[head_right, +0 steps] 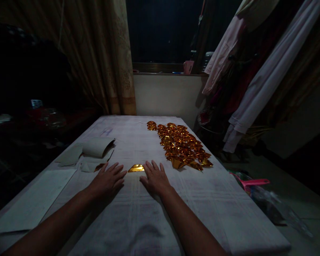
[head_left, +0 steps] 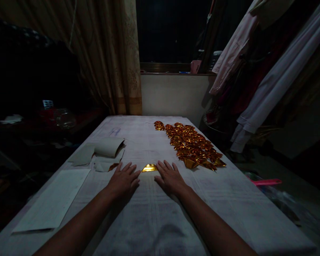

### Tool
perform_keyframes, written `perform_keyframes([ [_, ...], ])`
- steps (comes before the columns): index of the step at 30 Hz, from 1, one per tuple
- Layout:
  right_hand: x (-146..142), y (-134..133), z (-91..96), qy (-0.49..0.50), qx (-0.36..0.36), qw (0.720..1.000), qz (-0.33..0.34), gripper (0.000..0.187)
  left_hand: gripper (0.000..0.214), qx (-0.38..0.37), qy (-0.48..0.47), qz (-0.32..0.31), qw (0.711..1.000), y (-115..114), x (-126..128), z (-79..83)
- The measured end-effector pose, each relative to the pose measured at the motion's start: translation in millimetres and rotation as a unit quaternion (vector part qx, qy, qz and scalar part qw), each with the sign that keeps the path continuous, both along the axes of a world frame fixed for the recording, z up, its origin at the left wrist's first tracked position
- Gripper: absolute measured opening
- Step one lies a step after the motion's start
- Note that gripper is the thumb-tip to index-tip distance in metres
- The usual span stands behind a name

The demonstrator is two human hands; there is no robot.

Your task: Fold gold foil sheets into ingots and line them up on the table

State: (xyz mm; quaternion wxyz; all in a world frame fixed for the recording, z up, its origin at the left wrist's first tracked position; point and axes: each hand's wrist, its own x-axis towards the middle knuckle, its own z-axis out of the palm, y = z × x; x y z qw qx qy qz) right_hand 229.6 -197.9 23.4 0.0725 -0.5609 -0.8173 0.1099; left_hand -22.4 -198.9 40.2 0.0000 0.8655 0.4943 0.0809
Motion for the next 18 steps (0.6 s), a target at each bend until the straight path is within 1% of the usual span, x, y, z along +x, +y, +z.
perform_keyframes([
  [2,-0.2,-0.3,-0.9,0.001,0.007,1.000,-0.003,0.061,0.021,0.023,-0.042,0.016,0.999,7.2,8.1,2.9],
  [3,-0.2,-0.4,-1.5,0.002,0.010,1.000,-0.004,0.061,0.021,0.029,-0.055,0.023,0.998,11.4,13.8,3.3],
  [8,0.4,-1.5,-3.0,0.020,0.018,1.000,-0.010,0.061,0.027,0.012,-0.081,0.033,0.996,30.9,47.1,-3.6],
  [10,0.9,-2.5,-2.0,0.033,0.020,0.999,-0.011,0.062,0.032,0.003,-0.088,0.038,0.995,35.9,56.6,-6.3],
  [12,1.8,-3.4,-0.6,0.045,0.019,0.999,-0.012,0.061,0.034,-0.003,-0.095,0.039,0.995,38.5,61.8,-6.7],
  [16,4.1,-4.9,1.9,0.062,0.020,0.998,-0.004,0.061,0.024,-0.010,-0.107,0.023,0.994,38.7,65.0,-3.0],
  [18,5.0,-5.8,3.0,0.071,0.024,0.997,0.002,0.061,0.024,-0.011,-0.112,0.015,0.994,38.0,66.8,-1.6],
])
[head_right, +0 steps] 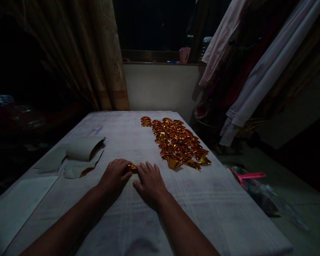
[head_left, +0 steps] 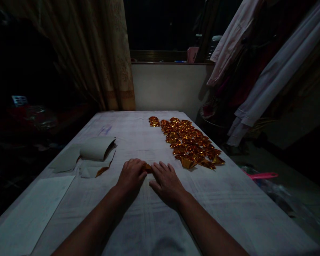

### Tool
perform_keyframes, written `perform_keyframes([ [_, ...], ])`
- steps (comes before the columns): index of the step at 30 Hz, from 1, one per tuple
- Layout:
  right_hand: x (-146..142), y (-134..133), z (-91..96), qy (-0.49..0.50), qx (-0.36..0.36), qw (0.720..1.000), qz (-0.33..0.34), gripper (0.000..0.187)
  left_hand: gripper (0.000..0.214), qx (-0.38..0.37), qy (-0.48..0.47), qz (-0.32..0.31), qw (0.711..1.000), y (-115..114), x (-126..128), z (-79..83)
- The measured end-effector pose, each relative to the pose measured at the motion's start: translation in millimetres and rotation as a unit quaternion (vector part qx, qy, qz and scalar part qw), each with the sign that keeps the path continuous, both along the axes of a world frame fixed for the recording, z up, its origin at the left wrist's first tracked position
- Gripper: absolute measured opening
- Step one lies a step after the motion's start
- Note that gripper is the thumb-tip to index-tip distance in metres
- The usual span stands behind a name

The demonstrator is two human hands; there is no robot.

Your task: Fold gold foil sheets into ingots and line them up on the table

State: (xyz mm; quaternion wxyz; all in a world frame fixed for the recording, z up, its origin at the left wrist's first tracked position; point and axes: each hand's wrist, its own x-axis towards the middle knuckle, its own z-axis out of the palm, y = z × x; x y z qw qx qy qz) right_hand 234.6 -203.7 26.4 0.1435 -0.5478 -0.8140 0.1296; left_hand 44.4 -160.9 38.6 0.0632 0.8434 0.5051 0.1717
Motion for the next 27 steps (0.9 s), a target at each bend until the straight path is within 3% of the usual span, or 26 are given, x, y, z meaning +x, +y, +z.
perform_keyframes([
  [4,1.5,-1.1,-0.9,0.018,0.008,1.000,0.007,0.061,0.031,-0.001,-0.007,-0.019,1.000,0.0,6.1,0.0],
  [8,9.3,4.0,-11.9,0.045,0.021,0.999,0.003,0.060,0.007,0.001,-0.012,-0.032,0.999,-0.6,7.0,-0.6],
  [12,23.2,13.8,-22.9,0.067,0.062,0.996,-0.013,0.058,0.016,0.018,-0.005,-0.076,0.997,-4.8,-3.5,-2.7],
  [15,26.8,18.6,-19.9,0.078,0.078,0.994,-0.008,0.049,0.015,0.016,-0.036,-0.118,0.992,-9.2,-14.1,-4.8],
  [22,8.8,31.0,0.6,0.015,0.064,0.995,0.078,0.038,0.019,-0.027,-0.101,-0.151,0.983,-16.3,-30.5,-6.7],
  [27,2.7,42.7,-8.5,-0.018,0.135,0.980,0.143,0.021,0.019,-0.067,-0.099,-0.184,0.976,-13.9,-40.1,-4.4],
])
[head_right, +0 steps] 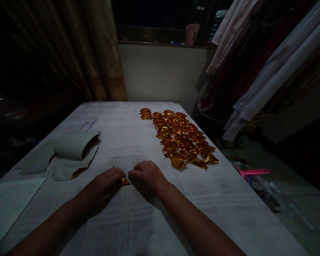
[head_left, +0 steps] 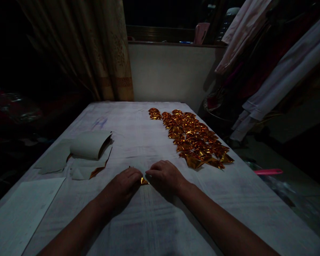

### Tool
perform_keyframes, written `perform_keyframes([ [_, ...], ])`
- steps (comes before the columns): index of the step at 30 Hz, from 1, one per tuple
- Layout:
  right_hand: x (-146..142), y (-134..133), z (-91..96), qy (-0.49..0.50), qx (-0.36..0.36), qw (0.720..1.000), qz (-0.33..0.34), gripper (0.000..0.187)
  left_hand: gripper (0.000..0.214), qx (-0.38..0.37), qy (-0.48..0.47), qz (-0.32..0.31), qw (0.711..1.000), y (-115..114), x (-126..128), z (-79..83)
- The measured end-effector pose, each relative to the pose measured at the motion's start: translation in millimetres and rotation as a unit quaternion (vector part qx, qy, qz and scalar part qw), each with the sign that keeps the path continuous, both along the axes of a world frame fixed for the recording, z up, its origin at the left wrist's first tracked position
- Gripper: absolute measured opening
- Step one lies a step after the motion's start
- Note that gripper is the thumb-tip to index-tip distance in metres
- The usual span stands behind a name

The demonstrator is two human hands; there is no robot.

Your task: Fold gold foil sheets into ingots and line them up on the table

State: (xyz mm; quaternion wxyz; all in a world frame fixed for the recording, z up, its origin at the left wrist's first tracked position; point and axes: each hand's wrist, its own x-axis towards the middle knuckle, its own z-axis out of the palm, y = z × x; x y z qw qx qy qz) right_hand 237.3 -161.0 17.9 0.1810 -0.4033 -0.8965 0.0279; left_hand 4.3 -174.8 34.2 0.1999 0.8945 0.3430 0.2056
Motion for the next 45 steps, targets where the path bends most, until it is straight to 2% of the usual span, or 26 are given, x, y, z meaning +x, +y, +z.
perform_keyframes([
  [3,0.3,0.4,-8.6,0.020,0.046,0.998,0.028,0.007,0.013,0.022,0.000,-0.021,1.000,2.7,-3.7,0.8],
  [7,1.7,-3.9,-12.5,0.073,0.055,0.995,0.028,0.011,0.018,0.045,-0.014,-0.024,0.999,4.7,-5.7,-3.0],
  [12,-1.3,-9.7,-12.5,0.120,0.001,0.993,0.002,0.035,0.020,0.090,-0.031,-0.001,0.995,4.3,-7.5,-10.3],
  [17,-6.5,-12.9,-17.6,0.154,-0.053,0.987,-0.008,0.055,0.020,0.114,-0.018,0.019,0.993,-0.8,-6.1,-9.7],
  [21,-8.6,-14.3,-17.5,0.176,-0.067,0.982,-0.021,0.060,0.017,0.115,-0.003,0.025,0.993,-3.9,-2.1,-7.7],
  [25,-10.2,-13.9,-12.6,0.139,-0.098,0.984,-0.053,0.060,0.021,0.129,0.000,0.020,0.992,-1.7,1.7,-7.4],
  [28,-9.3,-12.5,-12.9,0.121,-0.111,0.985,-0.050,0.057,0.027,0.146,-0.008,0.003,0.989,1.1,2.6,-7.5],
  [31,-7.4,-12.0,-17.6,0.127,-0.086,0.987,-0.040,0.051,0.026,0.156,0.002,-0.009,0.988,2.7,1.4,-8.5],
  [36,-8.3,-11.6,-21.1,0.121,0.038,0.992,-0.021,0.027,0.017,0.140,0.020,-0.015,0.990,4.2,-1.3,-10.3],
  [39,-10.0,-10.3,-18.2,0.113,0.093,0.989,0.007,0.021,0.016,0.128,0.002,-0.017,0.992,5.4,-2.3,-9.5],
  [42,-9.6,-8.9,-16.8,0.107,0.091,0.989,0.049,0.029,0.017,0.110,-0.026,-0.007,0.994,6.0,-4.3,-8.6],
  [45,-6.7,-7.2,-19.3,0.108,0.086,0.989,0.054,0.029,0.019,0.085,-0.062,0.000,0.994,5.8,-7.0,-8.0],
])
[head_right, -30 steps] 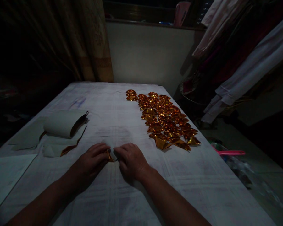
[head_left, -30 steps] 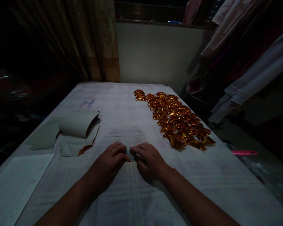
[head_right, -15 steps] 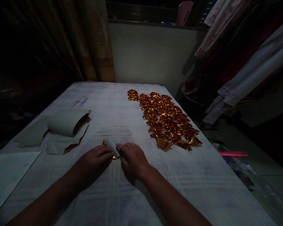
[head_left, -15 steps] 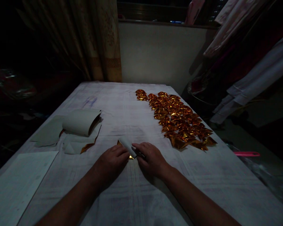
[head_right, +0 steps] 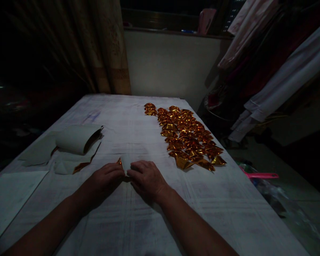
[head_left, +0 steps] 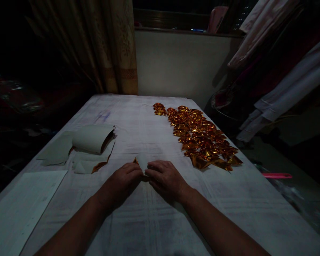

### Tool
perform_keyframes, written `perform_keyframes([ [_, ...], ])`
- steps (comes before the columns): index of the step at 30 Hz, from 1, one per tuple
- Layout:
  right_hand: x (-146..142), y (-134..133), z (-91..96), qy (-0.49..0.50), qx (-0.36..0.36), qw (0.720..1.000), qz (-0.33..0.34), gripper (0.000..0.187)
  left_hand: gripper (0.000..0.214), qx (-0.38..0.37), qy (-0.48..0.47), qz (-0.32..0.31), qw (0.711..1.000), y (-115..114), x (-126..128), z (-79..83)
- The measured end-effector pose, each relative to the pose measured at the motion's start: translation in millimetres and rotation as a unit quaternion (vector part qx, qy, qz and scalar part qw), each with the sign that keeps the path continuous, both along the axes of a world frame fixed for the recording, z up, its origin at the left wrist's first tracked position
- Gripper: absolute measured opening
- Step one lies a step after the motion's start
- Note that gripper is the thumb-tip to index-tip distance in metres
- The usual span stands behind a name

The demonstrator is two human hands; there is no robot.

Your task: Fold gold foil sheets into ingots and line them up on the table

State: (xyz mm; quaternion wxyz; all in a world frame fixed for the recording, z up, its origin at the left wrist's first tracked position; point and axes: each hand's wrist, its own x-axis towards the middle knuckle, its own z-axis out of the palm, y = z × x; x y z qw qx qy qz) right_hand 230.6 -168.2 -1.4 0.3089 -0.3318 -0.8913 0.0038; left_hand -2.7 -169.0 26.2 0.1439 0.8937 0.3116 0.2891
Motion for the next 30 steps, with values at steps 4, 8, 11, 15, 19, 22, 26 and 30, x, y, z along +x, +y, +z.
perform_keyframes([
  [4,3.1,1.9,-1.7,0.014,0.000,1.000,0.001,0.015,0.017,-0.004,-0.014,-0.018,1.000,-0.4,-1.3,2.1],
  [8,0.0,-0.9,4.3,0.008,-0.030,0.999,0.037,0.007,0.018,-0.010,-0.004,-0.046,0.999,-2.1,-1.4,6.3],
  [11,-3.2,-3.6,8.4,0.011,-0.064,0.996,0.058,0.007,0.020,-0.003,-0.001,-0.040,0.999,-5.2,-3.4,9.4],
  [15,-0.7,-3.2,9.7,0.034,-0.115,0.991,0.067,0.004,0.022,-0.008,0.009,-0.060,0.998,-9.7,-6.9,14.0],
  [19,3.7,-0.2,8.8,0.054,-0.139,0.987,0.061,0.003,0.024,-0.017,0.040,-0.076,0.996,-12.8,-10.1,18.9],
  [22,1.2,0.9,7.4,0.060,-0.149,0.986,0.041,0.003,0.024,-0.018,0.068,-0.083,0.994,-14.4,-12.9,20.4],
  [26,-7.3,-0.3,5.3,0.062,-0.168,0.984,-0.020,0.003,0.027,-0.025,0.075,-0.079,0.994,-15.3,-15.2,20.2],
  [30,-13.4,-2.8,5.0,0.075,-0.181,0.979,-0.057,0.009,0.027,-0.033,0.063,-0.073,0.995,-15.6,-15.7,19.2],
])
